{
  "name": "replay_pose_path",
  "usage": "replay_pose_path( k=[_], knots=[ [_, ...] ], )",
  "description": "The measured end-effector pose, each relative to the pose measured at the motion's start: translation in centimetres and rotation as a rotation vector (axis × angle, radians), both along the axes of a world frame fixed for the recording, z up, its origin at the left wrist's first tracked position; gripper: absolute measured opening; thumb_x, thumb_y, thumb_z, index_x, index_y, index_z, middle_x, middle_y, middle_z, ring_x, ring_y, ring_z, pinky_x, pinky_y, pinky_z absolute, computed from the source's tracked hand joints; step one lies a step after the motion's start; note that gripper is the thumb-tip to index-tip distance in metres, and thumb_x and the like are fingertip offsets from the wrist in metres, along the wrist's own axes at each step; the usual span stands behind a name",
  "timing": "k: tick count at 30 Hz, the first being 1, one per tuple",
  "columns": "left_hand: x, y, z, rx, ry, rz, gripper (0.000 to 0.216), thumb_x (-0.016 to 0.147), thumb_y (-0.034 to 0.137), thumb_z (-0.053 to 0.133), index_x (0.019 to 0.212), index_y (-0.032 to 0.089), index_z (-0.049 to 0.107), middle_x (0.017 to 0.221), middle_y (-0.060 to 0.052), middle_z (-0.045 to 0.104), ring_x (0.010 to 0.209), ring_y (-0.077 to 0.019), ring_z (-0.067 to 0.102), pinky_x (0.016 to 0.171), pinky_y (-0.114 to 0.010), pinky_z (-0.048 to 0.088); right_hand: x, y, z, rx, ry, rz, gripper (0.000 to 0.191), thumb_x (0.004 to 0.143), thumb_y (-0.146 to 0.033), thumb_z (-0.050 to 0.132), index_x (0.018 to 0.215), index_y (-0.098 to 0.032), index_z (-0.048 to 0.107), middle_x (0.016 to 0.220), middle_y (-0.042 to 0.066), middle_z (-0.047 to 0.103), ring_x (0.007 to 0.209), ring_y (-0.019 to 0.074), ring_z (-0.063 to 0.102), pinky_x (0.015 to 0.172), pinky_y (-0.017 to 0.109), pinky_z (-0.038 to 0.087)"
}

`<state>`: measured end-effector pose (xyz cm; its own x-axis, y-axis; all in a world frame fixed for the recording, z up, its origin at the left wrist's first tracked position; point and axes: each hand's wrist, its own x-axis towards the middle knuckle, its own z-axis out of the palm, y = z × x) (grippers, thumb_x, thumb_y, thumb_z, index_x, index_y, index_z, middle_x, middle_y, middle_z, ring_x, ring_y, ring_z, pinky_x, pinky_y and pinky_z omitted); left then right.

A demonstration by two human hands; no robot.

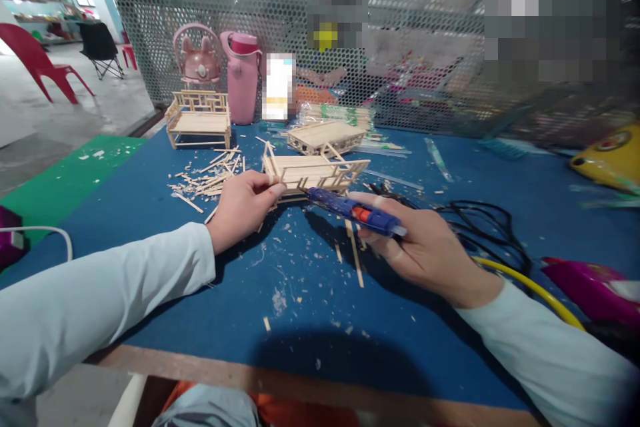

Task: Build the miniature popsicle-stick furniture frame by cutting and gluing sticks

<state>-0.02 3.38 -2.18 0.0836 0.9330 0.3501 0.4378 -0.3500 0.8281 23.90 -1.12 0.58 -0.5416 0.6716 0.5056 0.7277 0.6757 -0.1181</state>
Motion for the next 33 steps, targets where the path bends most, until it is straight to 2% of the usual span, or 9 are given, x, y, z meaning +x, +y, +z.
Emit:
replay_pose_path(
  k=[12,16,22,28,31,33],
  knots=[
    [-0.06,0.1,-0.08,0.018,0.028,-0.002,0.024,0.079,0.029,0.058,0.06,0.017,0.065,0.056,0.0,0.058,0.055,-0.0113,0.046,0.056,-0.027,0.034,-0.33,-0.18,0.27,0.008,-0.008,0.008,0.035,0.087,-0.032,0.048,0.118,-0.022,0.058,0.088,0.008,0.073,0.069,0.0241,0.07,0.057,0.032,0.052],
    [-0.04,0.1,-0.1,0.015,0.016,-0.006,0.022,0.078,0.03,0.058,0.063,0.017,0.068,0.06,-0.001,0.062,0.057,-0.0121,0.049,0.057,-0.027,0.036,-0.29,-0.14,0.21,0.016,-0.018,0.004,0.034,0.087,-0.032,0.048,0.118,-0.022,0.058,0.091,0.008,0.073,0.066,0.0227,0.069,0.054,0.032,0.05],
    [-0.03,0.16,-0.19,0.015,0.023,0.007,0.021,0.078,0.029,0.058,0.067,0.016,0.07,0.064,-0.002,0.065,0.06,-0.0127,0.052,0.06,-0.027,0.038,0.08,-0.3,0.14,0.01,-0.014,-0.023,0.034,0.089,-0.039,0.045,0.118,-0.026,0.058,0.092,0.005,0.073,0.073,0.0224,0.069,0.056,0.029,0.049],
    [0.02,0.12,-0.38,-0.016,-0.036,-0.01,0.019,0.077,0.03,0.059,0.074,0.014,0.07,0.071,-0.004,0.067,0.065,-0.0131,0.056,0.062,-0.026,0.041,0.18,-0.36,0.18,0.076,0.057,-0.023,0.036,0.092,-0.041,0.041,0.118,-0.021,0.055,0.093,0.006,0.073,0.07,0.0193,0.069,0.059,0.027,0.051],
    [0.06,0.1,-0.45,-0.032,-0.071,-0.012,0.018,0.076,0.029,0.061,0.078,0.013,0.07,0.075,-0.005,0.069,0.068,-0.0136,0.058,0.064,-0.026,0.043,0.18,-0.28,0.41,0.082,0.109,-0.028,0.036,0.091,-0.043,0.041,0.109,-0.019,0.061,0.09,0.008,0.073,0.073,0.02,0.069,0.06,0.027,0.051],
    [0.06,0.11,-0.45,-0.028,-0.091,-0.024,0.017,0.076,0.028,0.062,0.078,0.014,0.07,0.076,-0.005,0.069,0.068,-0.0136,0.059,0.064,-0.026,0.043,0.09,-0.31,0.64,0.057,0.139,-0.041,0.037,0.09,-0.046,0.041,0.092,-0.019,0.066,0.082,0.008,0.072,0.065,0.0191,0.067,0.056,0.027,0.049]
  ],
)
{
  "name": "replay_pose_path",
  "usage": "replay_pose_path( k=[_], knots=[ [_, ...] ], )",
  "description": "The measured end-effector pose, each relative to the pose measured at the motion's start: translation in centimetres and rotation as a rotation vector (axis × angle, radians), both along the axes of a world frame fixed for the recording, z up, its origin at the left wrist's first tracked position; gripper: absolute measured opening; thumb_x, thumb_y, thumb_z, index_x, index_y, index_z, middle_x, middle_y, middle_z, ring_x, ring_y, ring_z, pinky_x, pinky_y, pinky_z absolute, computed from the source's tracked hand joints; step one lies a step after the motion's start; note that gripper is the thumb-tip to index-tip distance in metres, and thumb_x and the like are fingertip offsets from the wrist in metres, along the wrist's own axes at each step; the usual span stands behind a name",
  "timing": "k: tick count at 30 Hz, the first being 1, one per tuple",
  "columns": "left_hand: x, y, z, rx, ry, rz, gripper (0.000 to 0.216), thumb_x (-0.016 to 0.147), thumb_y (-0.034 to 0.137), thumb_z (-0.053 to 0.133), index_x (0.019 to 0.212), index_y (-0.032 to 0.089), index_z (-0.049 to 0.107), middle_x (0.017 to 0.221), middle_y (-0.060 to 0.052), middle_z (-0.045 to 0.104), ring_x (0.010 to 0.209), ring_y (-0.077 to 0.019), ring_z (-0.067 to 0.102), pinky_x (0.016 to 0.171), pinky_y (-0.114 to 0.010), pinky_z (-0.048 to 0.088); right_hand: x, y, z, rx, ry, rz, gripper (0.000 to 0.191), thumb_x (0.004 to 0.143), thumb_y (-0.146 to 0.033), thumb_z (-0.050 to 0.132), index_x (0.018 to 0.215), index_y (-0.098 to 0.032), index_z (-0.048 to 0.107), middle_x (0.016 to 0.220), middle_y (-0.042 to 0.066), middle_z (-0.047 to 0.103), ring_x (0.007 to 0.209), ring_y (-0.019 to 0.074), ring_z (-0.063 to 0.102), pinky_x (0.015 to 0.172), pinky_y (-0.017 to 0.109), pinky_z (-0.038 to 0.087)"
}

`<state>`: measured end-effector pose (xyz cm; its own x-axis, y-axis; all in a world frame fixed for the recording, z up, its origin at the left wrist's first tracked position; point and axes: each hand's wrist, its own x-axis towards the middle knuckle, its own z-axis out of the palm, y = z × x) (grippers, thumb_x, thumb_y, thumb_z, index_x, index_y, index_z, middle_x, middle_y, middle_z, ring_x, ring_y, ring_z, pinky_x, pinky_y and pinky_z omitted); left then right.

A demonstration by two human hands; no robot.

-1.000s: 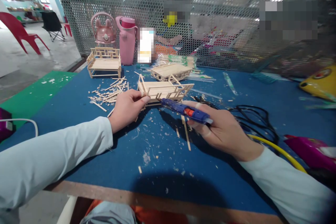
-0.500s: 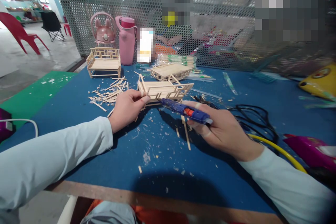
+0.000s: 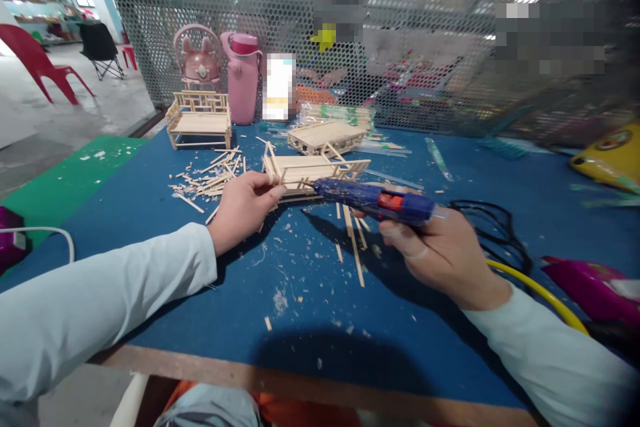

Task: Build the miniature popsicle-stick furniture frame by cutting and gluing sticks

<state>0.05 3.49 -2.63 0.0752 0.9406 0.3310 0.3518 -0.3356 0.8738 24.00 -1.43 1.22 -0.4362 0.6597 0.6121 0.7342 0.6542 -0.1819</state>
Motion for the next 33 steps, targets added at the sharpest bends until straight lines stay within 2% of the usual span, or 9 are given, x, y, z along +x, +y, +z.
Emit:
replay_pose_path(
  k=[3,6,13,17,21,27,33],
  knots=[
    [0.0,0.1,0.0,0.005,0.021,-0.017,0.016,0.076,0.028,0.062,0.076,0.014,0.07,0.075,-0.005,0.069,0.067,-0.0134,0.058,0.064,-0.027,0.044,-0.4,-0.2,0.3,-0.079,0.058,-0.004,0.043,0.089,-0.05,0.043,0.063,-0.021,0.061,0.061,0.004,0.066,0.052,0.0164,0.061,0.051,0.026,0.047],
    [-0.1,0.2,-0.1,-0.011,0.039,-0.012,0.018,0.075,0.028,0.063,0.079,0.013,0.07,0.076,-0.006,0.069,0.067,-0.0138,0.057,0.063,-0.027,0.044,-0.9,-0.3,0.4,-0.147,0.096,0.007,0.047,0.089,-0.049,0.042,0.053,-0.022,0.054,0.054,0.003,0.062,0.048,0.0148,0.057,0.055,0.027,0.048],
    [-0.1,0.4,-0.6,-0.038,-0.02,-0.05,0.015,0.074,0.027,0.064,0.078,0.013,0.069,0.072,-0.005,0.068,0.064,-0.013,0.057,0.058,-0.026,0.044,-2.0,-0.2,-0.1,-0.207,0.117,-0.015,0.031,0.089,-0.041,0.043,0.082,-0.02,0.065,0.05,0.0,0.057,0.049,0.0163,0.056,0.053,0.028,0.046],
    [0.1,0.3,-0.4,-0.059,-0.047,-0.05,0.013,0.073,0.026,0.065,0.076,0.013,0.068,0.068,-0.003,0.066,0.059,-0.0111,0.054,0.058,-0.025,0.043,-2.3,-0.2,-0.3,-0.162,0.114,-0.026,0.03,0.089,-0.041,0.044,0.073,-0.021,0.06,0.059,0.003,0.061,0.058,0.0175,0.06,0.055,0.029,0.047],
    [0.2,0.1,0.0,-0.066,-0.088,-0.048,0.009,0.072,0.022,0.065,0.073,0.013,0.065,0.063,0.0,0.06,0.056,-0.0084,0.05,0.055,-0.022,0.041,-2.3,-0.1,-0.3,-0.155,0.108,-0.025,0.032,0.09,-0.042,0.042,0.068,-0.022,0.056,0.059,0.002,0.059,0.058,0.0171,0.059,0.055,0.029,0.047],
    [0.2,0.0,0.2,-0.042,-0.09,-0.036,0.011,0.071,0.022,0.067,0.07,0.014,0.06,0.063,0.001,0.057,0.057,-0.0081,0.05,0.055,-0.022,0.04,-2.4,0.1,-0.6,-0.146,0.113,-0.035,0.032,0.09,-0.045,0.042,0.078,-0.02,0.058,0.063,0.002,0.061,0.056,0.0158,0.058,0.053,0.027,0.046],
    [0.2,0.1,0.1,-0.031,-0.058,-0.025,0.01,0.072,0.021,0.066,0.069,0.014,0.059,0.063,0.001,0.058,0.055,-0.0083,0.049,0.053,-0.022,0.039,-2.7,0.0,-0.5,-0.138,0.11,-0.026,0.029,0.09,-0.042,0.042,0.082,-0.02,0.059,0.07,0.004,0.064,0.063,0.0173,0.061,0.056,0.028,0.047]
  ],
)
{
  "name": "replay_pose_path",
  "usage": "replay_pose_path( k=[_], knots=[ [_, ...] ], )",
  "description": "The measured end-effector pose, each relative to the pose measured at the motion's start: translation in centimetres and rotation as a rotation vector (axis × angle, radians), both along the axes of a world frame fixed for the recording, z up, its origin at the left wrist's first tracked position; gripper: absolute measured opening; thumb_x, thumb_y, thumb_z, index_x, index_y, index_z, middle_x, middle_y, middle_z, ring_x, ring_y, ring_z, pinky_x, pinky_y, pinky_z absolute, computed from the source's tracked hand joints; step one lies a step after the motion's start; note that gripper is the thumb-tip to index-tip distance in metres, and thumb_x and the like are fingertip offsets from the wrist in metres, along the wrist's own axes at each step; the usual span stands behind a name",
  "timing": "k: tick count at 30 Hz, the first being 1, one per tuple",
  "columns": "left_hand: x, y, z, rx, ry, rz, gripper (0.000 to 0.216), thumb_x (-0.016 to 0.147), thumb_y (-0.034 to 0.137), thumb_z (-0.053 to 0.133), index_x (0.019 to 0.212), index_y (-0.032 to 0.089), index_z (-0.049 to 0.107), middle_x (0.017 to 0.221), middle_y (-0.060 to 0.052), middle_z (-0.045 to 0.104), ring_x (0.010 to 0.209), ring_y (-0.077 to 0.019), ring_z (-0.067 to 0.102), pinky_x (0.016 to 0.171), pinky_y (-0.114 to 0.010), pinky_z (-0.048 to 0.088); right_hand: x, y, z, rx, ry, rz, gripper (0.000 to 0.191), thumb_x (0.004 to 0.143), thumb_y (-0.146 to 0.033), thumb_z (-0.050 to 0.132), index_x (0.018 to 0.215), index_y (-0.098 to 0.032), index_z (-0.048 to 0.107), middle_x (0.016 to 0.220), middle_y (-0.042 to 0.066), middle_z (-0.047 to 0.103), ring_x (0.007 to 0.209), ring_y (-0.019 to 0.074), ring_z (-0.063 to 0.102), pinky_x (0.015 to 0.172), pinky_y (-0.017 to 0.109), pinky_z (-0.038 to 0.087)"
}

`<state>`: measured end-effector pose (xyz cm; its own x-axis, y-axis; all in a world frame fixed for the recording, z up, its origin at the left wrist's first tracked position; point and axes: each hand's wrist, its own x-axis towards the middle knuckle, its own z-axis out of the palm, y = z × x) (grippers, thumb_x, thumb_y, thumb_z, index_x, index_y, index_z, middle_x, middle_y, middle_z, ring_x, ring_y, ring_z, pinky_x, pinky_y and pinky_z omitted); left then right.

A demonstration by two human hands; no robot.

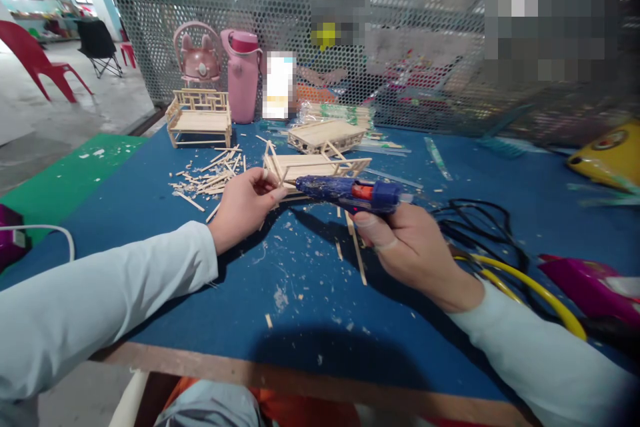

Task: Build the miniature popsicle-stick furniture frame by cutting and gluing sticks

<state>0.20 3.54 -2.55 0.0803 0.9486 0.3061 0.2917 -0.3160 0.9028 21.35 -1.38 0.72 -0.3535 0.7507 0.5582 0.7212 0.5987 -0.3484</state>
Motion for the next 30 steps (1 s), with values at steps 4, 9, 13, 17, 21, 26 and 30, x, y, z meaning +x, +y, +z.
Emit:
replay_pose_path(
  k=[4,9,13,17,21,26,30],
  knots=[
    [0.0,0.0,0.1,-0.005,0.005,0.008,0.01,0.072,0.02,0.066,0.068,0.014,0.058,0.062,0.001,0.058,0.055,-0.008,0.049,0.053,-0.022,0.039,-0.1,0.0,0.1,-0.007,-0.004,-0.012,0.029,0.09,-0.042,0.042,0.085,-0.02,0.06,0.069,0.003,0.064,0.063,0.0175,0.061,0.056,0.028,0.047],
    [0.0,-0.1,0.3,-0.009,0.011,0.016,0.012,0.072,0.021,0.066,0.067,0.014,0.058,0.061,0.001,0.057,0.054,-0.0079,0.048,0.052,-0.022,0.038,-0.1,-0.1,0.1,-0.022,0.004,-0.012,0.029,0.09,-0.043,0.043,0.086,-0.021,0.061,0.071,0.004,0.065,0.064,0.0182,0.061,0.057,0.029,0.047],
    [0.0,-0.1,0.2,0.003,0.001,0.013,0.012,0.071,0.022,0.067,0.067,0.014,0.058,0.062,0.001,0.058,0.055,-0.008,0.049,0.053,-0.021,0.039,-0.2,0.0,0.1,-0.036,0.016,-0.014,0.028,0.089,-0.043,0.043,0.087,-0.023,0.062,0.072,0.004,0.065,0.064,0.0196,0.062,0.059,0.032,0.048],
    [0.0,-0.1,0.1,-0.002,-0.01,-0.002,0.012,0.072,0.022,0.066,0.067,0.015,0.057,0.062,0.001,0.058,0.055,-0.008,0.049,0.054,-0.022,0.04,-0.1,0.0,0.0,-0.025,0.018,-0.019,0.027,0.089,-0.042,0.044,0.086,-0.023,0.062,0.072,0.004,0.066,0.064,0.02,0.062,0.059,0.032,0.048],
    [0.0,-0.1,0.1,-0.025,-0.032,-0.006,0.011,0.071,0.022,0.065,0.067,0.015,0.057,0.064,0.001,0.059,0.057,-0.0086,0.051,0.055,-0.022,0.041,0.3,0.0,-0.1,-0.008,0.016,-0.05,0.026,0.088,-0.041,0.045,0.084,-0.022,0.062,0.07,0.004,0.065,0.061,0.0189,0.061,0.057,0.031,0.047],
    [0.0,-0.1,0.3,-0.035,-0.018,-0.024,0.013,0.072,0.024,0.064,0.068,0.015,0.055,0.064,0.001,0.057,0.058,-0.0091,0.05,0.057,-0.023,0.04,0.8,-0.2,0.0,-0.023,0.032,-0.014,0.025,0.087,-0.039,0.047,0.086,-0.02,0.064,0.072,0.004,0.067,0.064,0.0189,0.064,0.06,0.03,0.049],
    [-0.6,-0.8,0.4,0.006,0.096,-0.001,0.016,0.073,0.025,0.059,0.064,0.017,0.049,0.061,0.002,0.052,0.058,-0.0103,0.046,0.059,-0.025,0.037,1.5,-0.9,0.2,0.052,0.002,0.081,0.031,0.083,-0.035,0.053,0.11,-0.02,0.059,0.097,0.008,0.069,0.084,0.0215,0.067,0.07,0.03,0.052]
  ],
)
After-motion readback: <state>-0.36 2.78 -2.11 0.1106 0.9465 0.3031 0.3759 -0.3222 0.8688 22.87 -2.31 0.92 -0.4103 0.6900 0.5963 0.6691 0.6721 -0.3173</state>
